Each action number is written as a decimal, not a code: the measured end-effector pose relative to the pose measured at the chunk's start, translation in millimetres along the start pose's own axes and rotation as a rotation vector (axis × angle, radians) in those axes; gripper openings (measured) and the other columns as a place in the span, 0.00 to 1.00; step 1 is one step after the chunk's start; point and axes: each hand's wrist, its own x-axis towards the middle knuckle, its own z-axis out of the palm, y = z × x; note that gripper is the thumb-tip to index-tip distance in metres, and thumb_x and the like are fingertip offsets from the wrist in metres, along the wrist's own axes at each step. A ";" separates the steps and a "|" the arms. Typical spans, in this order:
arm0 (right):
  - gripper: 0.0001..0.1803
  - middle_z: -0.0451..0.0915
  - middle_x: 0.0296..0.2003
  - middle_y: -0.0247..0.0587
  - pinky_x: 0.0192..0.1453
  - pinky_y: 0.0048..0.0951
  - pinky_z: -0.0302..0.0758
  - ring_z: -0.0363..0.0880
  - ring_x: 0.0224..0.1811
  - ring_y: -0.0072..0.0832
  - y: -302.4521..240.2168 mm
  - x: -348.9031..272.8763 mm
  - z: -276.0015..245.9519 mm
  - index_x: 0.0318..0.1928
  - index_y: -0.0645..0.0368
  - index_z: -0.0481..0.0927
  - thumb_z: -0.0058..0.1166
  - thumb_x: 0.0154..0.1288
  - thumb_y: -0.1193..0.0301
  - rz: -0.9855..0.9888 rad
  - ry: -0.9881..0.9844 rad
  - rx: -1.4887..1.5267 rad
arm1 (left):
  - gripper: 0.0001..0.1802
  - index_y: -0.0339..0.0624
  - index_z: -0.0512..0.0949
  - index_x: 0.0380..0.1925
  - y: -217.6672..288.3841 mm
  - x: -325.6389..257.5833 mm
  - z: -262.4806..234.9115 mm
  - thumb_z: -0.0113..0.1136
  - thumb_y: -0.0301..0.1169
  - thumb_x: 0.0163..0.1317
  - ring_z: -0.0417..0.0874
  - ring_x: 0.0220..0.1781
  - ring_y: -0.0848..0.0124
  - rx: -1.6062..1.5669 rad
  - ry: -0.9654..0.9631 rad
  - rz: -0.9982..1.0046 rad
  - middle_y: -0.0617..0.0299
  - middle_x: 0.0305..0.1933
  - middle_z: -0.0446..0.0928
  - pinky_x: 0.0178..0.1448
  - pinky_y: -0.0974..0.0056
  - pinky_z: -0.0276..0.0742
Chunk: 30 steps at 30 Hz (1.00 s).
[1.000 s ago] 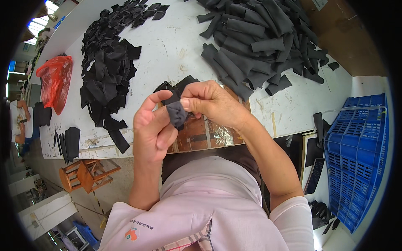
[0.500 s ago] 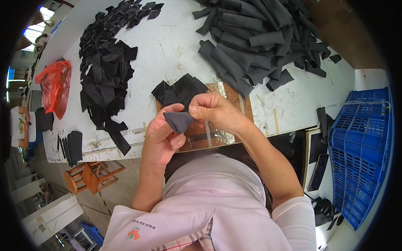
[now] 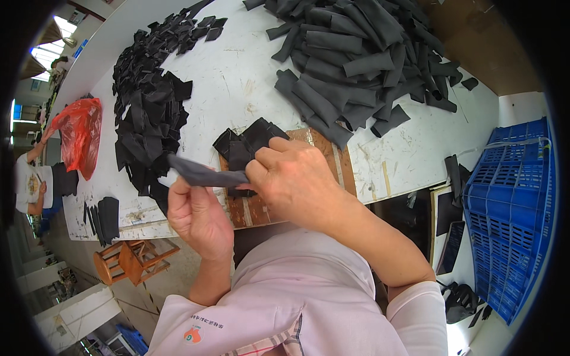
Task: Assembling or preparing black flexible components at a factory workbench.
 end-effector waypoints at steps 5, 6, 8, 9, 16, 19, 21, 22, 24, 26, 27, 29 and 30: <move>0.10 0.70 0.20 0.38 0.24 0.32 0.68 0.71 0.24 0.33 17.8 -18.0 32.5 0.22 0.59 0.70 0.58 0.45 0.68 0.049 0.014 0.136 | 0.08 0.34 0.71 0.34 -17.0 10.7 3.0 0.56 0.24 0.55 0.74 0.39 0.72 -0.164 -0.200 -0.256 0.55 0.42 0.73 0.46 0.68 0.70; 0.10 0.70 0.20 0.38 0.24 0.32 0.68 0.71 0.24 0.33 15.2 -18.1 27.4 0.22 0.59 0.70 0.58 0.45 0.68 0.053 0.017 0.138 | 0.08 0.34 0.71 0.34 -15.8 19.0 3.6 0.56 0.24 0.55 0.74 0.39 0.72 -0.162 -0.204 -0.258 0.55 0.42 0.73 0.46 0.68 0.70; 0.10 0.70 0.19 0.37 0.24 0.33 0.68 0.71 0.24 0.34 7.0 -9.7 10.2 0.22 0.59 0.70 0.57 0.46 0.69 0.109 0.046 0.131 | 0.10 0.33 0.71 0.32 -11.5 35.6 -2.1 0.61 0.21 0.49 0.74 0.38 0.73 -0.106 -0.453 -0.262 0.55 0.40 0.73 0.45 0.69 0.71; 0.10 0.70 0.19 0.37 0.24 0.33 0.68 0.71 0.24 0.34 3.7 -8.0 7.6 0.22 0.59 0.70 0.57 0.46 0.69 0.101 0.045 0.136 | 0.10 0.33 0.71 0.32 -6.3 34.9 0.5 0.61 0.21 0.49 0.74 0.38 0.73 -0.101 -0.447 -0.258 0.55 0.40 0.73 0.45 0.69 0.71; 0.08 0.70 0.20 0.39 0.24 0.35 0.68 0.70 0.25 0.37 21.7 -21.6 38.2 0.24 0.61 0.70 0.54 0.49 0.71 0.073 0.140 0.415 | 0.07 0.34 0.72 0.26 -18.0 19.3 15.7 0.61 0.18 0.48 0.73 0.31 0.77 0.381 -0.338 -0.099 0.59 0.32 0.74 0.36 0.72 0.69; 0.09 0.70 0.20 0.40 0.25 0.36 0.68 0.71 0.25 0.38 19.8 -19.6 32.0 0.26 0.62 0.70 0.54 0.50 0.70 0.079 0.105 0.355 | 0.07 0.33 0.73 0.30 -11.8 12.3 24.5 0.60 0.20 0.50 0.72 0.33 0.77 0.135 -0.249 -0.050 0.58 0.30 0.73 0.37 0.72 0.70; 0.09 0.70 0.20 0.40 0.25 0.36 0.68 0.71 0.25 0.39 16.6 -17.7 24.4 0.27 0.62 0.71 0.54 0.51 0.69 0.071 0.087 0.346 | 0.09 0.32 0.73 0.34 -9.9 15.2 15.9 0.58 0.22 0.53 0.73 0.34 0.75 0.153 -0.287 0.065 0.57 0.31 0.74 0.38 0.72 0.70; 0.10 0.70 0.20 0.40 0.25 0.36 0.68 0.71 0.25 0.39 13.6 -14.2 17.9 0.27 0.62 0.71 0.55 0.50 0.68 0.109 0.057 0.316 | 0.09 0.32 0.72 0.36 -10.2 19.3 8.6 0.56 0.23 0.54 0.73 0.35 0.73 0.152 -0.335 0.134 0.56 0.33 0.74 0.38 0.72 0.70; 0.11 0.70 0.20 0.40 0.25 0.36 0.68 0.71 0.25 0.39 8.0 -8.4 8.6 0.27 0.61 0.72 0.56 0.50 0.67 0.147 0.027 0.285 | 0.08 0.32 0.71 0.37 -8.3 20.4 6.4 0.50 0.25 0.59 0.73 0.37 0.70 0.060 -0.342 0.133 0.53 0.36 0.74 0.42 0.70 0.69; 0.11 0.70 0.19 0.38 0.24 0.35 0.67 0.71 0.25 0.38 3.7 -5.0 1.6 0.24 0.61 0.71 0.57 0.49 0.67 0.118 0.087 0.245 | 0.08 0.33 0.71 0.35 -1.4 17.0 7.0 0.50 0.27 0.60 0.73 0.37 0.68 -0.112 -0.210 0.039 0.54 0.35 0.73 0.44 0.67 0.68; 0.11 0.70 0.19 0.38 0.24 0.35 0.67 0.71 0.25 0.38 3.3 -4.2 -1.9 0.24 0.61 0.71 0.57 0.49 0.67 0.117 0.088 0.243 | 0.08 0.35 0.70 0.32 1.5 16.0 6.4 0.50 0.30 0.60 0.72 0.37 0.66 -0.281 -0.075 -0.057 0.55 0.34 0.73 0.47 0.63 0.67; 0.12 0.69 0.18 0.37 0.22 0.34 0.66 0.71 0.24 0.36 1.5 -2.8 -5.1 0.21 0.60 0.68 0.56 0.49 0.67 0.059 0.025 0.159 | 0.08 0.36 0.69 0.29 3.0 14.9 1.5 0.48 0.31 0.62 0.71 0.38 0.66 -0.296 -0.002 -0.075 0.56 0.32 0.72 0.49 0.61 0.66; 0.12 0.69 0.18 0.37 0.22 0.34 0.66 0.71 0.24 0.36 2.4 -4.0 3.4 0.21 0.60 0.68 0.56 0.49 0.67 0.057 0.026 0.160 | 0.08 0.36 0.70 0.29 -1.2 12.0 -0.8 0.48 0.31 0.62 0.71 0.38 0.67 -0.226 -0.005 -0.076 0.56 0.32 0.72 0.49 0.61 0.66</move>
